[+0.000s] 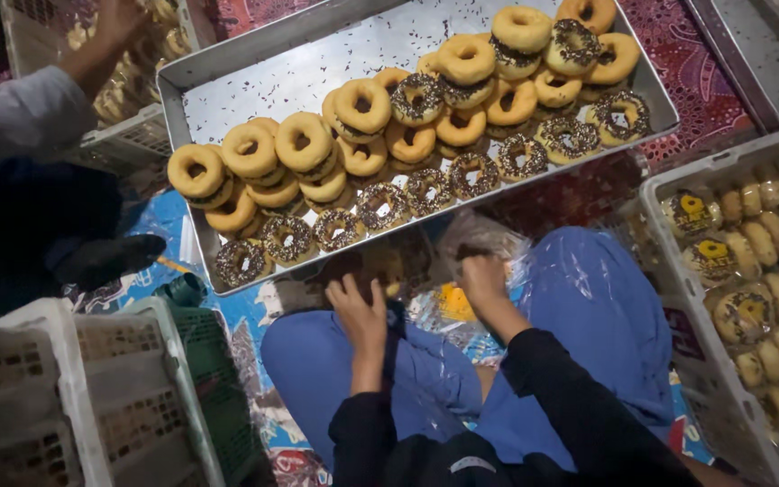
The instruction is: The person sits on the floor and repeatedly picks donuts from a metal tray, places them into clear plastic bags, and sets the filled bags aside. The donuts include plain and seeded varieties. The person handles the donuts one at a time and stacks the packaged bags nearby.
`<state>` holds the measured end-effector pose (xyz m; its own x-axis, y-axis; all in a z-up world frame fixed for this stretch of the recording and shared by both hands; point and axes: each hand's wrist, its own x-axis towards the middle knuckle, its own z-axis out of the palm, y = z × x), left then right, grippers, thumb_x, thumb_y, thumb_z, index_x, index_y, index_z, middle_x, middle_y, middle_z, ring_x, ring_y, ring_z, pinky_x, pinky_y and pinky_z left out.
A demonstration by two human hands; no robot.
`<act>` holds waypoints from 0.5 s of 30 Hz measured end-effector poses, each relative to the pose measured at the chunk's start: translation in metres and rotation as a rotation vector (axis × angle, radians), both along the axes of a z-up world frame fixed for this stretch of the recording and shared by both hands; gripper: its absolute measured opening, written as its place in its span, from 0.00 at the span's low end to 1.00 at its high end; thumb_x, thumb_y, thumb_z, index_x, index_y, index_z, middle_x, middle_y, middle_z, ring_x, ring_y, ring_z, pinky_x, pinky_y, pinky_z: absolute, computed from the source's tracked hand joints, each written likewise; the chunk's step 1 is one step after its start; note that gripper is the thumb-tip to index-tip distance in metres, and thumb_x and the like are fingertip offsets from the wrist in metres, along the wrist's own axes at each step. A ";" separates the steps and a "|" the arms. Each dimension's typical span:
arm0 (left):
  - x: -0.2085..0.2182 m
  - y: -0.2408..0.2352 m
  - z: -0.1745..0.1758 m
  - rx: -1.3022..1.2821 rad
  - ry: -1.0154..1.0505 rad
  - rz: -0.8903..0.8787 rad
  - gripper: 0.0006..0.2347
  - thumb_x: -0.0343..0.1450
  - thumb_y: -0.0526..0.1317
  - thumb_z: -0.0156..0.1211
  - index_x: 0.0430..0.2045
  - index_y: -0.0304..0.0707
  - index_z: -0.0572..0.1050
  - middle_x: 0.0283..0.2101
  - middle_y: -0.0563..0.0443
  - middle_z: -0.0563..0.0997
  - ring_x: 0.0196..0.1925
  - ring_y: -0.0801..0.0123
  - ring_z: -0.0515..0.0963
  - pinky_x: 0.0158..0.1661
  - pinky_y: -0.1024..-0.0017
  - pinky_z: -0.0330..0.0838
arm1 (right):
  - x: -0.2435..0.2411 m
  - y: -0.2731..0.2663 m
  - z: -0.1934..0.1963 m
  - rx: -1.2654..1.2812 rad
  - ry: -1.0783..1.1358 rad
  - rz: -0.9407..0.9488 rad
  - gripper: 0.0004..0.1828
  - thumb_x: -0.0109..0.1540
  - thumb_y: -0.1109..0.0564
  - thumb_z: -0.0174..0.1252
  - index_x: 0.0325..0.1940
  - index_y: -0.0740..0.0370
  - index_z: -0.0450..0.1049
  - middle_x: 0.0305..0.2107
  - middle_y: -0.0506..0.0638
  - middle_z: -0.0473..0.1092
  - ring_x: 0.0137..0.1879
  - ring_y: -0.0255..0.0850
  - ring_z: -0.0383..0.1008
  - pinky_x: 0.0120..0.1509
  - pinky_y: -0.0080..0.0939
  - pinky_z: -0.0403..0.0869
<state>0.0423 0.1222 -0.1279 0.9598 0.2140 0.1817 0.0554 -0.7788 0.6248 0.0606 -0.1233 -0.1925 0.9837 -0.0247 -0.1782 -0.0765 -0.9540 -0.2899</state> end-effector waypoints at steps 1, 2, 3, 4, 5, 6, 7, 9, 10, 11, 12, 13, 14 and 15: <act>-0.004 -0.006 0.015 -0.041 -0.096 -0.035 0.15 0.70 0.37 0.65 0.46 0.25 0.73 0.50 0.26 0.70 0.57 0.35 0.68 0.56 0.48 0.64 | 0.004 -0.001 0.002 -0.015 0.039 0.028 0.16 0.51 0.46 0.70 0.27 0.62 0.82 0.28 0.61 0.77 0.39 0.57 0.79 0.49 0.57 0.72; -0.010 -0.014 0.029 -0.068 -0.124 -0.057 0.13 0.69 0.36 0.64 0.44 0.26 0.74 0.51 0.28 0.71 0.58 0.36 0.68 0.57 0.49 0.64 | 0.005 -0.002 0.003 -0.031 0.078 0.056 0.17 0.51 0.45 0.71 0.27 0.62 0.82 0.28 0.62 0.77 0.40 0.57 0.79 0.51 0.58 0.71; -0.015 -0.021 0.041 -0.096 -0.157 -0.082 0.12 0.69 0.35 0.63 0.43 0.27 0.74 0.53 0.30 0.71 0.59 0.38 0.68 0.58 0.50 0.64 | 0.006 -0.002 0.003 -0.047 0.113 0.082 0.18 0.51 0.45 0.71 0.26 0.63 0.82 0.28 0.62 0.77 0.41 0.56 0.78 0.53 0.59 0.70; -0.022 -0.028 0.051 -0.124 -0.190 -0.106 0.10 0.69 0.34 0.62 0.42 0.29 0.75 0.55 0.31 0.72 0.60 0.40 0.69 0.59 0.51 0.64 | 0.006 -0.002 0.002 -0.063 0.098 0.099 0.17 0.51 0.45 0.70 0.27 0.62 0.82 0.29 0.62 0.77 0.41 0.56 0.79 0.52 0.58 0.70; -0.029 -0.037 0.058 -0.163 -0.186 -0.122 0.11 0.69 0.33 0.62 0.43 0.29 0.75 0.55 0.32 0.72 0.61 0.40 0.69 0.59 0.51 0.64 | 0.005 -0.001 0.000 -0.081 0.084 0.110 0.16 0.52 0.46 0.69 0.28 0.62 0.82 0.29 0.62 0.77 0.42 0.56 0.79 0.51 0.58 0.71; -0.039 -0.044 0.062 -0.201 -0.183 -0.139 0.11 0.69 0.33 0.62 0.44 0.29 0.75 0.55 0.33 0.72 0.61 0.41 0.69 0.60 0.52 0.64 | 0.003 -0.001 -0.003 -0.099 0.070 0.122 0.15 0.53 0.47 0.68 0.28 0.62 0.81 0.30 0.61 0.77 0.42 0.56 0.79 0.50 0.58 0.72; -0.051 -0.051 0.063 -0.239 -0.176 -0.156 0.12 0.69 0.33 0.62 0.45 0.28 0.75 0.55 0.34 0.72 0.61 0.41 0.70 0.60 0.52 0.64 | 0.000 0.000 -0.006 -0.070 -0.052 0.118 0.12 0.54 0.50 0.67 0.29 0.61 0.81 0.30 0.61 0.77 0.42 0.56 0.78 0.50 0.57 0.72; -0.073 -0.063 0.061 -0.255 -0.178 -0.211 0.10 0.68 0.33 0.62 0.42 0.30 0.75 0.56 0.34 0.72 0.61 0.42 0.70 0.61 0.52 0.64 | -0.004 0.001 -0.013 -0.011 -0.301 0.110 0.06 0.57 0.55 0.65 0.29 0.60 0.80 0.30 0.59 0.76 0.42 0.57 0.77 0.50 0.57 0.72; -0.080 -0.065 0.057 -0.262 -0.180 -0.239 0.09 0.68 0.33 0.62 0.41 0.31 0.76 0.56 0.35 0.73 0.62 0.42 0.70 0.61 0.52 0.64 | -0.004 0.001 -0.014 -0.022 -0.250 0.089 0.06 0.57 0.55 0.64 0.30 0.59 0.80 0.31 0.59 0.76 0.43 0.57 0.77 0.50 0.56 0.72; -0.086 -0.065 0.052 -0.261 -0.147 -0.245 0.09 0.68 0.33 0.62 0.40 0.31 0.76 0.55 0.35 0.73 0.61 0.42 0.71 0.61 0.53 0.64 | -0.006 0.002 -0.014 -0.033 -0.196 0.071 0.06 0.57 0.54 0.64 0.31 0.59 0.80 0.33 0.59 0.76 0.43 0.56 0.77 0.51 0.56 0.72; -0.091 -0.065 0.047 -0.260 -0.113 -0.251 0.09 0.67 0.33 0.63 0.39 0.32 0.77 0.54 0.35 0.73 0.60 0.43 0.71 0.60 0.53 0.64 | -0.007 0.003 -0.012 -0.043 -0.142 0.053 0.06 0.57 0.54 0.64 0.33 0.58 0.80 0.34 0.59 0.76 0.44 0.56 0.77 0.51 0.56 0.72; -0.093 -0.065 0.041 -0.259 -0.080 -0.256 0.09 0.67 0.33 0.63 0.38 0.32 0.77 0.54 0.35 0.74 0.59 0.43 0.71 0.59 0.54 0.65 | -0.009 0.003 -0.009 -0.027 -0.172 0.040 0.07 0.55 0.53 0.65 0.33 0.58 0.80 0.35 0.59 0.75 0.46 0.56 0.76 0.52 0.56 0.72; -0.093 -0.064 0.035 -0.251 -0.051 -0.266 0.08 0.67 0.33 0.63 0.38 0.32 0.77 0.53 0.36 0.74 0.58 0.44 0.72 0.59 0.55 0.65 | -0.011 0.004 -0.004 -0.011 -0.202 0.028 0.09 0.53 0.53 0.66 0.34 0.58 0.80 0.35 0.58 0.75 0.48 0.56 0.76 0.53 0.56 0.72; -0.093 -0.063 0.029 -0.242 -0.020 -0.275 0.08 0.68 0.34 0.63 0.38 0.33 0.77 0.53 0.37 0.75 0.58 0.44 0.72 0.59 0.55 0.66 | -0.016 0.005 0.001 0.006 -0.230 0.017 0.10 0.52 0.52 0.67 0.34 0.58 0.80 0.36 0.58 0.74 0.49 0.56 0.75 0.54 0.56 0.71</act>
